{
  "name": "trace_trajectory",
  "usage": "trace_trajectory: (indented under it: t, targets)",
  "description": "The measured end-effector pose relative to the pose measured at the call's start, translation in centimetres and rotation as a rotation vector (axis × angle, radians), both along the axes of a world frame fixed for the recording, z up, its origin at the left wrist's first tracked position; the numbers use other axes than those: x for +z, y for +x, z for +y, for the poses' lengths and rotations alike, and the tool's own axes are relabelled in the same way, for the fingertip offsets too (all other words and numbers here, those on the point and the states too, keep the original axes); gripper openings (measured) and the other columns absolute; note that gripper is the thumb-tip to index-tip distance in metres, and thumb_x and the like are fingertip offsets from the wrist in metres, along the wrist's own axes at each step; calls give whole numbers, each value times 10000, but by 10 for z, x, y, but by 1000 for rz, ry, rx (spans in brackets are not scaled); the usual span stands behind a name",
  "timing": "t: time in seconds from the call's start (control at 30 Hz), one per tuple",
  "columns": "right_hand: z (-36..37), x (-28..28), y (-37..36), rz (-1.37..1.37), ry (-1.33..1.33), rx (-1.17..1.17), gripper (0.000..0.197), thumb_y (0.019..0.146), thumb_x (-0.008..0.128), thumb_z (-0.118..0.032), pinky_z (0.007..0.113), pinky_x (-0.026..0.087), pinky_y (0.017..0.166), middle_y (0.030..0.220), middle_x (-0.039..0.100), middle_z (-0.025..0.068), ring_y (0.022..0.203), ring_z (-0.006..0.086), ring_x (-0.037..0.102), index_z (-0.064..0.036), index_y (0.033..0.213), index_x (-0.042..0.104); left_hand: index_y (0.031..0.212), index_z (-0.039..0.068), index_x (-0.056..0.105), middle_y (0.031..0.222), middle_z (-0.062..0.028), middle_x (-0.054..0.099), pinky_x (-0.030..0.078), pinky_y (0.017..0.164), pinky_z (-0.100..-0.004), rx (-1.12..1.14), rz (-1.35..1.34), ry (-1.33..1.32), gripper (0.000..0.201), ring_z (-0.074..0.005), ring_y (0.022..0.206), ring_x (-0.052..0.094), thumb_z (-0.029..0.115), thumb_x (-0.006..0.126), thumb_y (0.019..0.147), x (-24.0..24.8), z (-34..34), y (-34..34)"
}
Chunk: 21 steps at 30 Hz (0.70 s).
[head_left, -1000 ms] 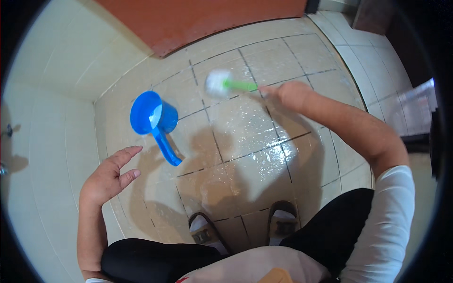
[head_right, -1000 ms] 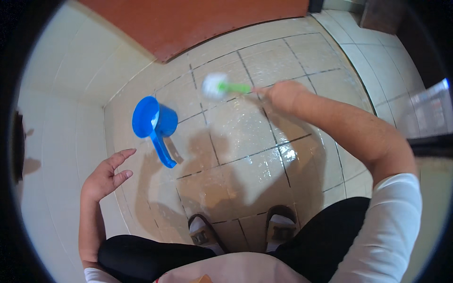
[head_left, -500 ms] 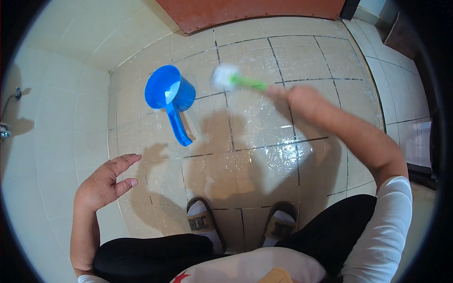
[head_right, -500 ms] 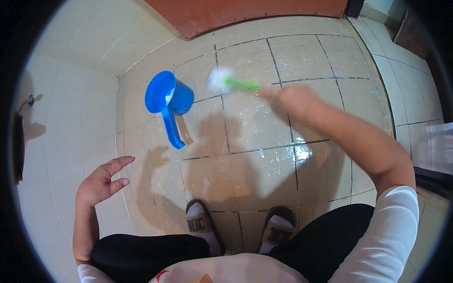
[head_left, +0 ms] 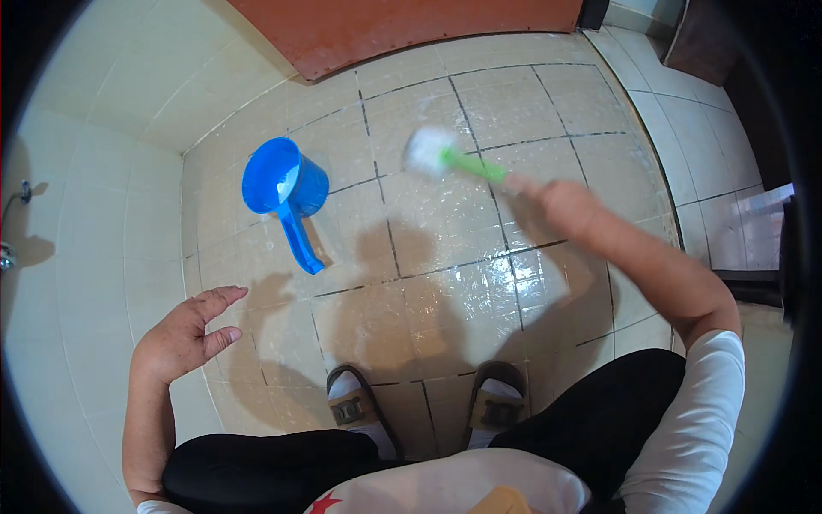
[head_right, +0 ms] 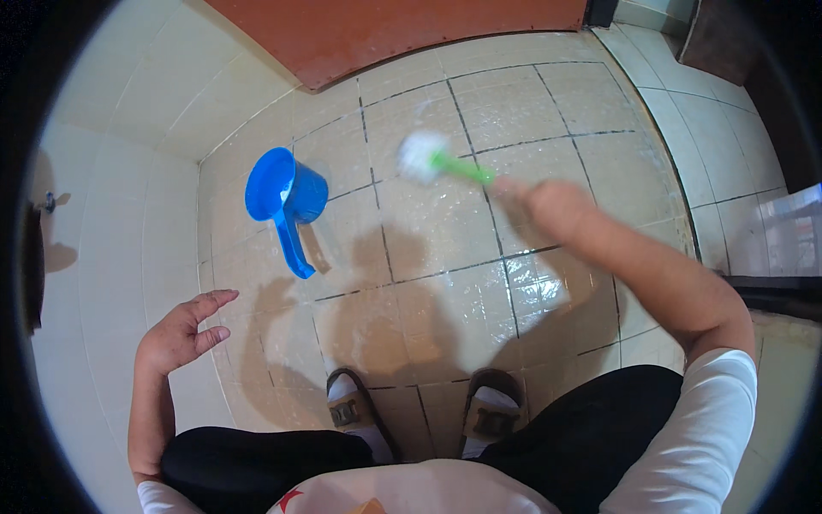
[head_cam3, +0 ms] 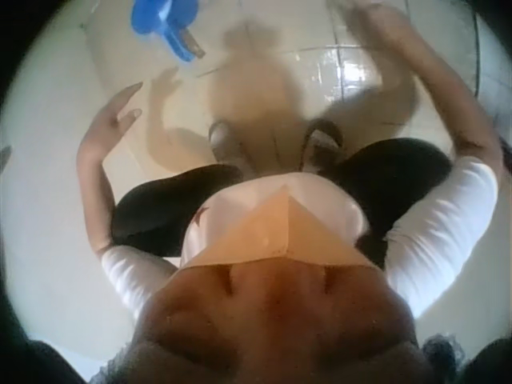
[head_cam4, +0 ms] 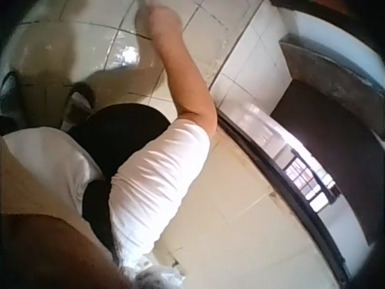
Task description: The person scrubs the tiled bathroom floor using a green-handled brush and a blue scoop filled with soapy water. They repeatedly dip the brush into the scoop and scrub different sections of the floor, including around the toilet base and near a blue basket.
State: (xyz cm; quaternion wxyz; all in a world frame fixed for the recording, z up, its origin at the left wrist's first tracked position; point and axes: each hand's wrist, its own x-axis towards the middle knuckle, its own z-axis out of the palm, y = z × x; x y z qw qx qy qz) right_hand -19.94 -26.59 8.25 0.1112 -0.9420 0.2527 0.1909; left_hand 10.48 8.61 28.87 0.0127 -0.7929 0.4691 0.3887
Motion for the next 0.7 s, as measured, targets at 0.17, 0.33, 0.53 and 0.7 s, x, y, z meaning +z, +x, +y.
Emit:
trace_trajectory:
  t: [0.17, 0.33, 0.53, 0.7]
  targets:
    - [-28, 13, -7, -7, 34, -130, 564, 881, 479, -137, 408, 531, 660, 778, 655, 160, 701, 304, 644, -185, 1420, 321, 1319, 59, 458, 1299, -169, 502, 377, 1006, -373, -4, -13, -7, 524, -324, 1196, 474, 204, 643, 851, 4, -2, -2]
    - [83, 13, -41, -91, 263, 363, 501, 900, 490, -168, 381, 538, 642, 906, 640, 123, 775, 275, 643, -332, 1363, 393, 1317, 58, 462, 1297, -166, 504, 377, 1007, -369, -16, -5, -17, 523, -321, 1194, 478, 206, 646, 850, 1, -7, -4]
    - [-30, -3, -89, -60, -56, -275, 592, 879, 465, -120, 437, 513, 672, 848, 643, 177, 762, 331, 637, -286, 1421, 291, 1315, 53, 461, 1292, -167, 509, 382, 1007, -368, -4, -13, 9, 527, -319, 1188, 484, 206, 649, 847, -2, -4, -1]
    - [-30, 4, -103, 1, 65, -397, 594, 882, 451, -125, 444, 505, 720, 891, 647, 200, 821, 351, 632, -240, 1434, 264, 1324, 52, 447, 1299, -178, 502, 373, 1011, -381, -68, -20, 33, 526, -329, 1201, 470, 209, 628, 856, -6, -12, -1]
